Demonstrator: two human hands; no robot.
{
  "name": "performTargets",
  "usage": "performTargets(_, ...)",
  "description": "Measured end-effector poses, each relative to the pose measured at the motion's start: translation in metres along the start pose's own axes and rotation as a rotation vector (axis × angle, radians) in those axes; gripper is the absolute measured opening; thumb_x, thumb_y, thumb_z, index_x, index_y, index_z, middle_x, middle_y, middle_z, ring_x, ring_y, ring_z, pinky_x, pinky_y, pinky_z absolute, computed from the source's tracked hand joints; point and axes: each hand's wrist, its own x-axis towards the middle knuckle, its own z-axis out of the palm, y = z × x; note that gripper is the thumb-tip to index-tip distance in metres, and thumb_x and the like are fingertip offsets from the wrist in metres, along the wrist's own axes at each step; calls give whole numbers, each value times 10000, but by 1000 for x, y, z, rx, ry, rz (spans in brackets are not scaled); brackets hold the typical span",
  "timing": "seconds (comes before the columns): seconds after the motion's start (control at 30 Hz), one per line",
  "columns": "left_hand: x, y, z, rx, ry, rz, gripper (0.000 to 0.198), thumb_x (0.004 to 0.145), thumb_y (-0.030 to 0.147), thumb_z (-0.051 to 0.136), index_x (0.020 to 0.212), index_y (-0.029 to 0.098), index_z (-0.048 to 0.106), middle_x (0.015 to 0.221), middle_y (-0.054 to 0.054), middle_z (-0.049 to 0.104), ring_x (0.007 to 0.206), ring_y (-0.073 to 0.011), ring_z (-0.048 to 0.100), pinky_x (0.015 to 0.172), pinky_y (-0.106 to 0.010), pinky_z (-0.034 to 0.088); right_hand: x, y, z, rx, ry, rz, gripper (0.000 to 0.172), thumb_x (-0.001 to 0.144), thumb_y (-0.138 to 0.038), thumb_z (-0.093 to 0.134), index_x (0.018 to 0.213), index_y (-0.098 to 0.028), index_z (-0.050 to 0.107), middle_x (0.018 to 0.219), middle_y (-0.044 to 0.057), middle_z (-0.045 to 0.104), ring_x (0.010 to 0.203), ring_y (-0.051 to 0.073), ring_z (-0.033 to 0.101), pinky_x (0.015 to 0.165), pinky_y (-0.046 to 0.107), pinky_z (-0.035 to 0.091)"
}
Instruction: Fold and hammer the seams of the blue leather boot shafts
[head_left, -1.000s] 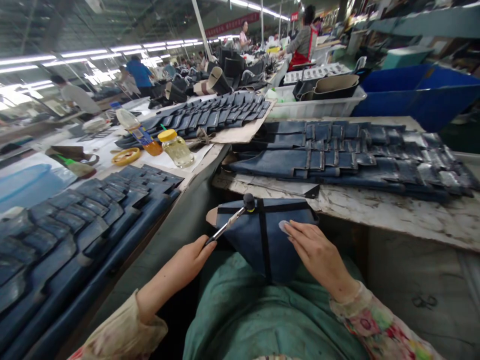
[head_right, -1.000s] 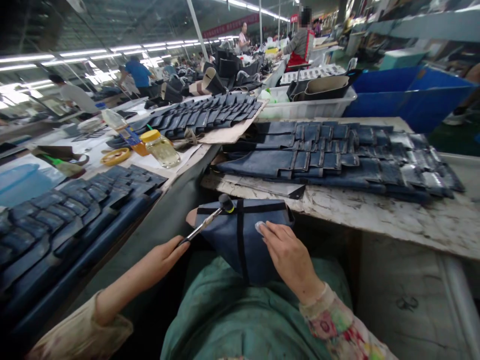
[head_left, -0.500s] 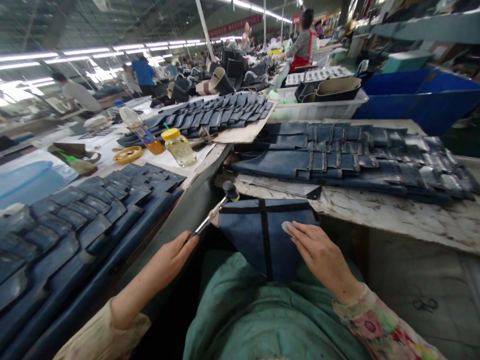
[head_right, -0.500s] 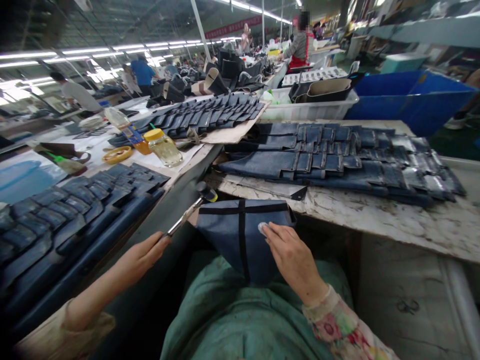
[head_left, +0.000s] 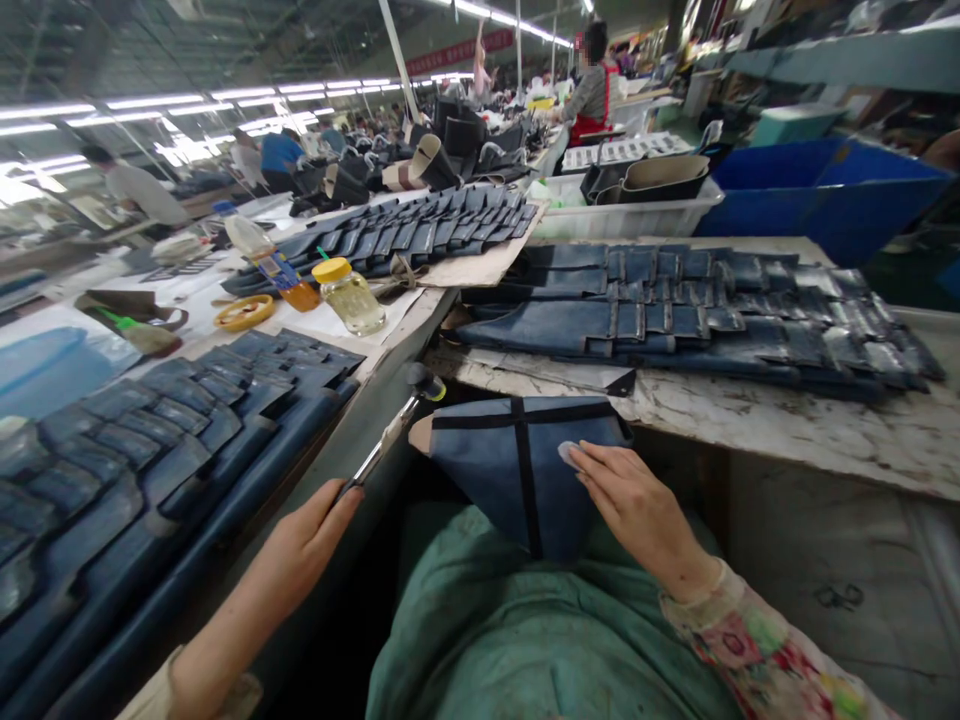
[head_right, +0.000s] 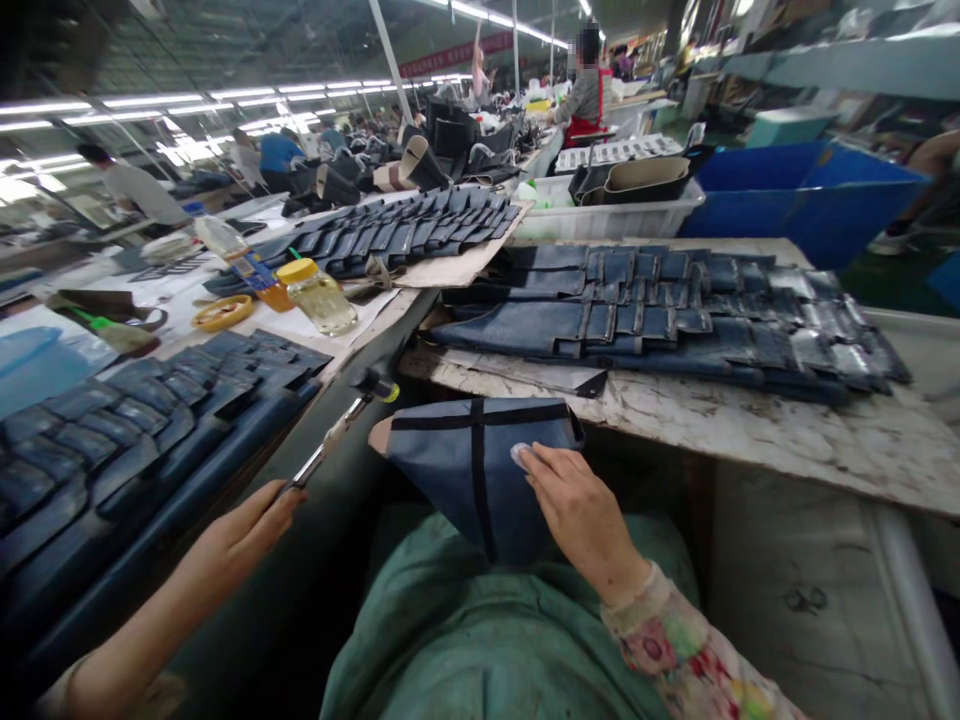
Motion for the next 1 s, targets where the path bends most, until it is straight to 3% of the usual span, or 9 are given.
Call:
performTargets(0.17, 9, 30, 17, 18, -155, 64, 356, 861, 529, 307, 805, 226, 485, 666, 23, 560, 641, -156, 555, 644, -244, 400, -1, 2, -2, -9, -9, -1, 334, 921, -214, 432, 1224, -180, 568, 1152, 81, 607, 1047, 198, 554, 925, 368, 487)
performTargets(0.3, 15, 43, 23, -29, -126, 110, 383, 865, 552, 281, 836, 227, 481, 688, 17, 557, 673, -166, 556, 650, -249, 403, -1, 2, -3, 5, -16, 10, 342, 918, -202, 428, 1233, -200, 562, 1163, 77, 605, 1057, 198, 554, 926, 372, 493)
performTargets(0.43, 12, 53, 22, -5, -266, 124, 367, 866, 537, 309, 839, 227, 502, 746, -1, 607, 718, -182, 584, 688, -258, 409, 0, 0, -3, 26, -4, 25, 348, 910, -186, 435, 1232, -217, 562, 1162, 71, 606, 1054, 193, 559, 923, 371, 498)
performTargets(0.63, 11, 69, 24, 39, -219, 167, 353, 876, 518, 296, 917, 240, 509, 800, -20, 637, 762, -198, 614, 691, -255, 414, 1, -2, -7, 39, -23, 36, 338, 901, -149, 451, 1216, -168, 570, 1165, 80, 602, 1068, 191, 538, 945, 359, 480)
performTargets(0.73, 27, 73, 25, 171, -263, 170, 323, 884, 487, 302, 904, 247, 517, 829, -32, 660, 792, -218, 639, 700, -268, 415, 1, -2, -7, 36, -29, 40, 340, 900, -143, 448, 1217, -169, 565, 1162, 76, 603, 1062, 188, 539, 940, 360, 483)
performTargets(0.83, 53, 86, 21, 290, -220, 256, 344, 874, 515, 327, 942, 260, 548, 862, -35, 671, 793, -218, 644, 673, -257, 413, 0, -2, -5, 44, -24, 48, 340, 905, -161, 441, 1223, -189, 558, 1163, 72, 601, 1062, 188, 539, 938, 367, 484)
performTargets(1.0, 107, 142, 29, 483, -46, 553, 389, 848, 554, 387, 867, 221, 587, 846, -46, 665, 756, -190, 632, 626, -231, 387, -2, 0, -1, 60, 2, 75, 360, 897, -185, 454, 1247, -208, 533, 1164, 75, 597, 1063, 195, 541, 939, 384, 488)
